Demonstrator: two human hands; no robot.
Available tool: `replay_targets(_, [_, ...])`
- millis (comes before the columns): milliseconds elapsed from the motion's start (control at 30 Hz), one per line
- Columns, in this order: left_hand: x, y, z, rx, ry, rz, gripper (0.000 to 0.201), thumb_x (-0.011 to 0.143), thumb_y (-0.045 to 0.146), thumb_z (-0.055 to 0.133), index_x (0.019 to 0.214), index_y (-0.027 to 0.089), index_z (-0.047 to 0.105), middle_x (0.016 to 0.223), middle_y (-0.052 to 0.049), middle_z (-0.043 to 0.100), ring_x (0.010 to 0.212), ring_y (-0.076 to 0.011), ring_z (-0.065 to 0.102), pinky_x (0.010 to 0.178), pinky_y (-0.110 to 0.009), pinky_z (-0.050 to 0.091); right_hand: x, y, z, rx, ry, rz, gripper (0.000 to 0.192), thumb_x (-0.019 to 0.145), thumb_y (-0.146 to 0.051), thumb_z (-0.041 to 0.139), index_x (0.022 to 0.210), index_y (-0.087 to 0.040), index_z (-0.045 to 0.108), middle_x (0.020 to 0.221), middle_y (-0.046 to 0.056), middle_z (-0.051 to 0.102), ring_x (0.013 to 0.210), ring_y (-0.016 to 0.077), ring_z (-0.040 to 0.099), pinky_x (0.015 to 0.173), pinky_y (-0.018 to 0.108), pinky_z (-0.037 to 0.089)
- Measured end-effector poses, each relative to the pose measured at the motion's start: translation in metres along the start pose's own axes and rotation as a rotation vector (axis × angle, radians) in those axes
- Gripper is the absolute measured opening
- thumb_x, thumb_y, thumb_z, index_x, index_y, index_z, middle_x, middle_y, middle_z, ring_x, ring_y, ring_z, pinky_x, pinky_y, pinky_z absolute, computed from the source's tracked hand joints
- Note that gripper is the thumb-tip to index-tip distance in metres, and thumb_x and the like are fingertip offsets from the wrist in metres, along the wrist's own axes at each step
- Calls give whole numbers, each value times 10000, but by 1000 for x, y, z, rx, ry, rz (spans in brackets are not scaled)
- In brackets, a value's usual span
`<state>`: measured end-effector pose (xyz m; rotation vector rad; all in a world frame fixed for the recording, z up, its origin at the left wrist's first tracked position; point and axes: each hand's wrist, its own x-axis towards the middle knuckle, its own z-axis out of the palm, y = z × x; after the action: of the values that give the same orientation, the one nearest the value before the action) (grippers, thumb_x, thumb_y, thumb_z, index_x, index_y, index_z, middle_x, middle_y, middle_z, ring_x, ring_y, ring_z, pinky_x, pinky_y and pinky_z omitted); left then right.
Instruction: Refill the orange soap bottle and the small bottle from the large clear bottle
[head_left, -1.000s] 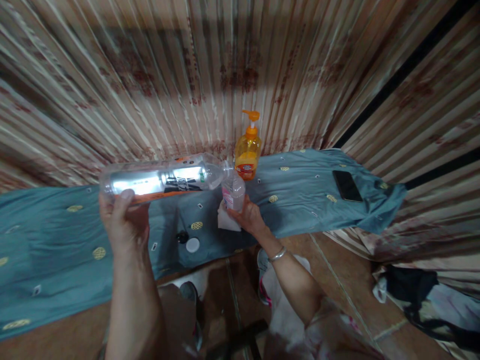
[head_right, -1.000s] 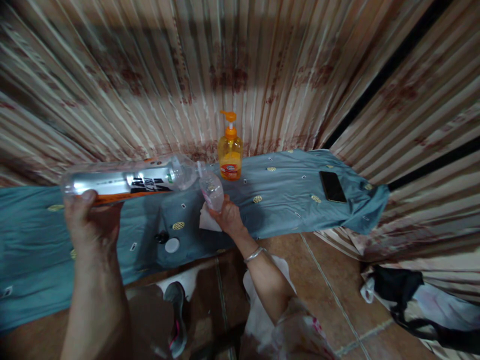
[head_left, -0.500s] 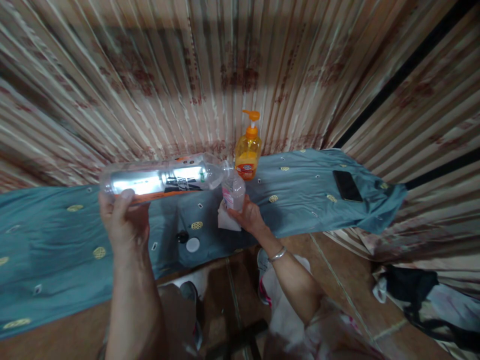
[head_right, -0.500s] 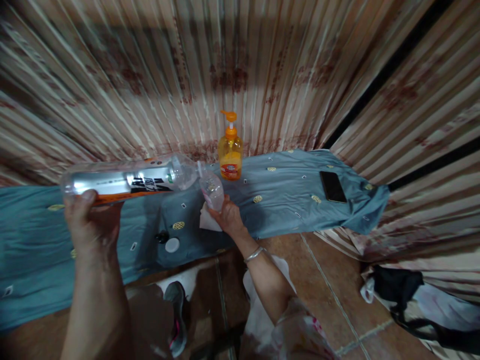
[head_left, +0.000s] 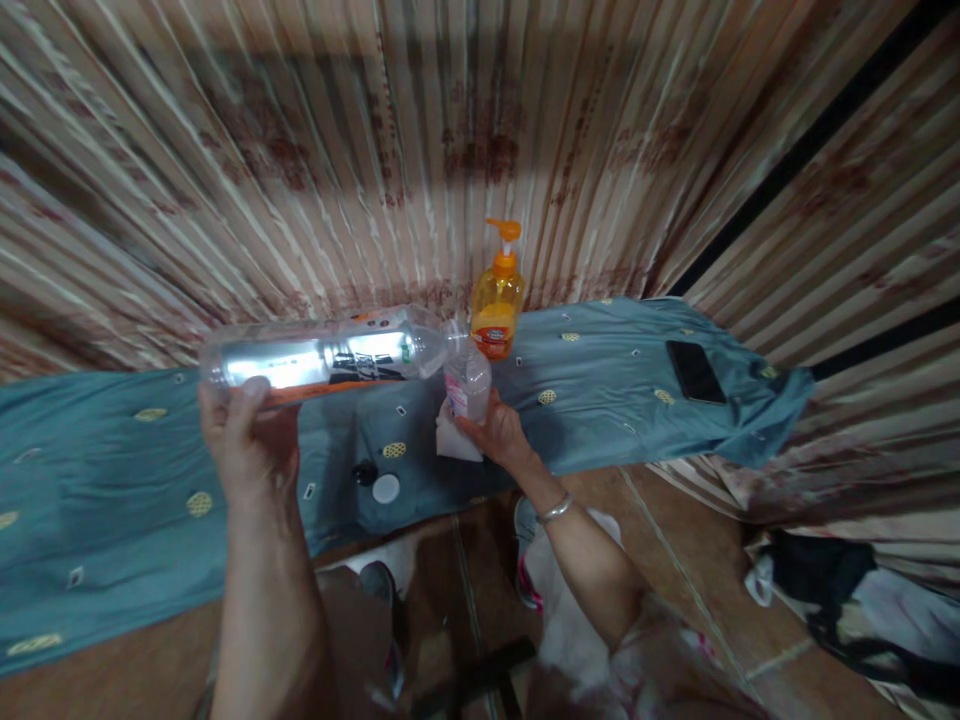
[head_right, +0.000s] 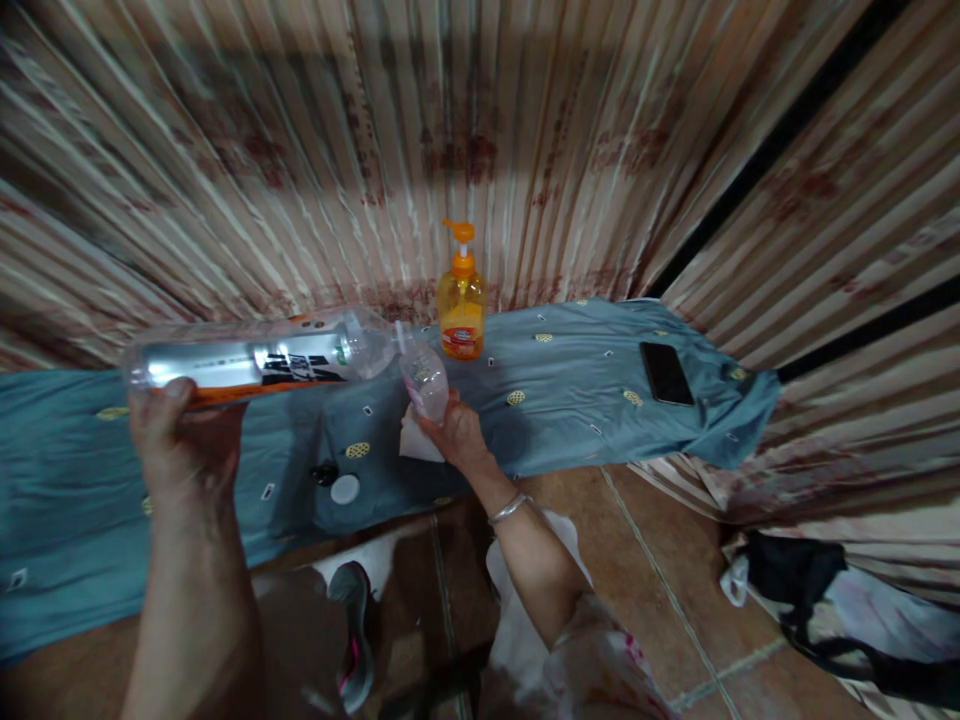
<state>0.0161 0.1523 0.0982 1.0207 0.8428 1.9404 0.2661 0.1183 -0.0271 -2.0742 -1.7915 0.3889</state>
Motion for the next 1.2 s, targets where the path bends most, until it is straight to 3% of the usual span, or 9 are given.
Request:
replay_targets(367, [0, -1, -1, -7, 11, -8, 796, 497, 325, 964, 1259, 371, 735, 1242, -15, 786, 1185, -273, 738, 957, -387, 624, 0, -3, 3, 42, -31, 53, 489, 1005, -372, 804, 1417, -181, 625, 1117, 166, 841, 1094, 295, 837, 984, 421, 668])
replay_targets(667, [-1, 1, 0, -13, 3, -14, 702, 498, 311, 965, 1173, 325, 773, 1283, -24, 795, 1252, -287, 725, 987, -383, 618, 2, 1, 7, 40, -20, 43, 502, 1002, -434, 790, 1394, -164, 631, 1055, 157, 827, 1003, 270, 833, 908, 366, 647])
replay_targets(900, [1, -3, -3, -40, -9, 7, 819, 483, 341, 994, 1262, 356, 742, 1256, -24, 778, 1217, -296, 733, 1025, -464, 635, 4, 10, 22, -41, 51, -19, 673, 991, -470, 806, 1545, -172, 569, 957, 119, 806, 920, 274, 817, 817, 372, 660])
replay_targets(1200, [3, -4, -5, -22, 6, -1, 828, 480, 318, 963, 1275, 375, 738, 1202, -2, 769, 1131, -256, 723, 881, -346, 606, 3, 7, 11, 61, 3, 17, 544, 987, -387, 818, 1448, -185, 614, 1039, 139, 845, 982, 272, 844, 874, 379, 664])
